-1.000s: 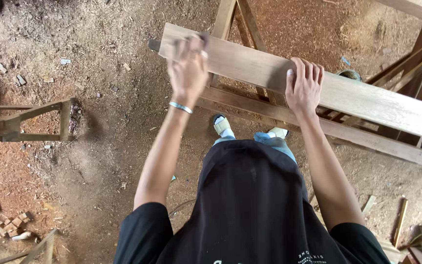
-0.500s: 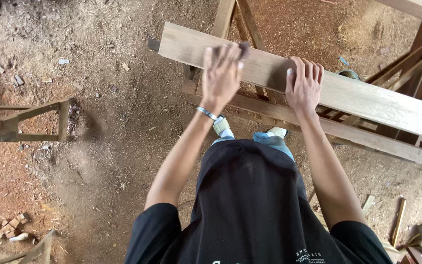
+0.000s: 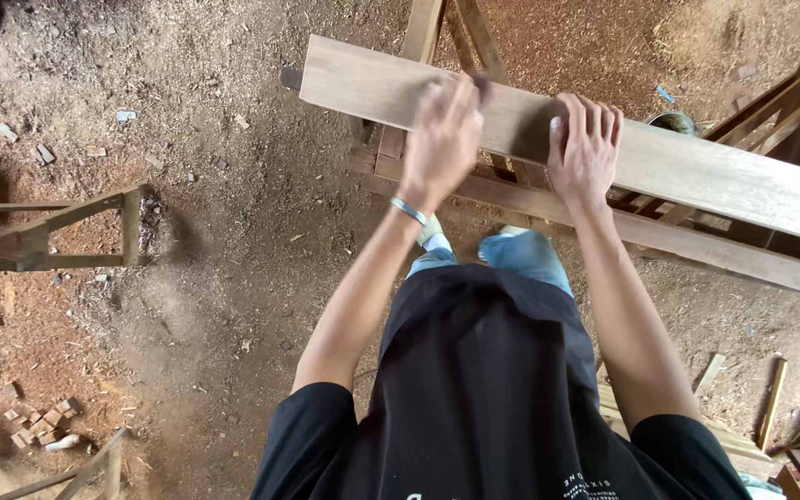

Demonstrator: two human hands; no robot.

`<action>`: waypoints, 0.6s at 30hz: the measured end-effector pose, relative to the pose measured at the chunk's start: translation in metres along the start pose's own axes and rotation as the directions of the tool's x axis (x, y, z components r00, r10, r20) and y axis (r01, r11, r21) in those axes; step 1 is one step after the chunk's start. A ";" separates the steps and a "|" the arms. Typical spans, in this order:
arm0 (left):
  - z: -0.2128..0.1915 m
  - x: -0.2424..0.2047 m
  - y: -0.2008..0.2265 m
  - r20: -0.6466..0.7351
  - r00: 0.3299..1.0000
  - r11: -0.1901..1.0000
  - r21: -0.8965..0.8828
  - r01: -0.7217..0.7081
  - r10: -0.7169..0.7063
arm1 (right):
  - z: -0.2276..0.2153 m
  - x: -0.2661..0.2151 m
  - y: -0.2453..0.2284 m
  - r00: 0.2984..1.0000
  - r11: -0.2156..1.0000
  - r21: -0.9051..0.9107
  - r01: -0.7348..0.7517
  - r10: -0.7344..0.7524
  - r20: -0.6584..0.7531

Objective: The person is sanding a long piece of wood with a piece of sandpaper held by hand, rubbing it back and forth along the surface.

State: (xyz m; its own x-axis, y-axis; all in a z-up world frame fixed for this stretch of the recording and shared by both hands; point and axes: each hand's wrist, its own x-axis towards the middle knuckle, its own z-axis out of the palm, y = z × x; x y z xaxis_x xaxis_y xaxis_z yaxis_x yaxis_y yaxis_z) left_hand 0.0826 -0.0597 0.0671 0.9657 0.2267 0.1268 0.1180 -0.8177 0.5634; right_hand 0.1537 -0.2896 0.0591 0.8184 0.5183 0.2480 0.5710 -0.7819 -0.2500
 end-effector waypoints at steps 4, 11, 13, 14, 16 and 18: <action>0.009 -0.017 -0.004 -0.100 0.955 0.955 0.134 -0.264 0.278 | -0.011 0.000 -0.007 1.000 0.999 0.048 0.012 -0.012 -0.008; -0.016 -0.026 -0.076 -0.140 0.988 0.960 0.278 -0.022 0.063 | -0.019 0.005 -0.012 1.000 0.997 0.078 0.002 -0.004 0.021; -0.001 -0.028 -0.076 -0.220 0.971 0.930 0.366 -0.004 0.090 | -0.017 0.005 -0.007 1.000 0.996 0.082 0.023 -0.023 0.003; 0.005 -0.027 -0.071 -0.256 0.961 0.914 0.407 0.007 0.107 | -0.017 0.005 -0.005 1.000 0.997 0.074 0.026 -0.026 0.005; 0.023 -0.038 -0.041 -0.220 0.971 0.975 0.218 -0.047 0.096 | -0.015 0.008 -0.003 0.999 0.998 0.056 0.034 -0.035 0.005; 0.028 -0.048 -0.009 -0.178 0.971 0.983 0.117 -0.138 0.158 | -0.019 0.007 -0.003 0.999 0.995 0.098 0.032 -0.033 0.013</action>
State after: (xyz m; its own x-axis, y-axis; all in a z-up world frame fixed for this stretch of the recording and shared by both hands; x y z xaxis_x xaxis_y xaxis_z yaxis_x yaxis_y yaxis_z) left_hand 0.0422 -0.0778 0.0329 0.9154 0.1855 0.3574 0.0099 -0.8976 0.4407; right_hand 0.1567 -0.2899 0.0794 0.7998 0.5484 0.2438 0.6002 -0.7273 -0.3329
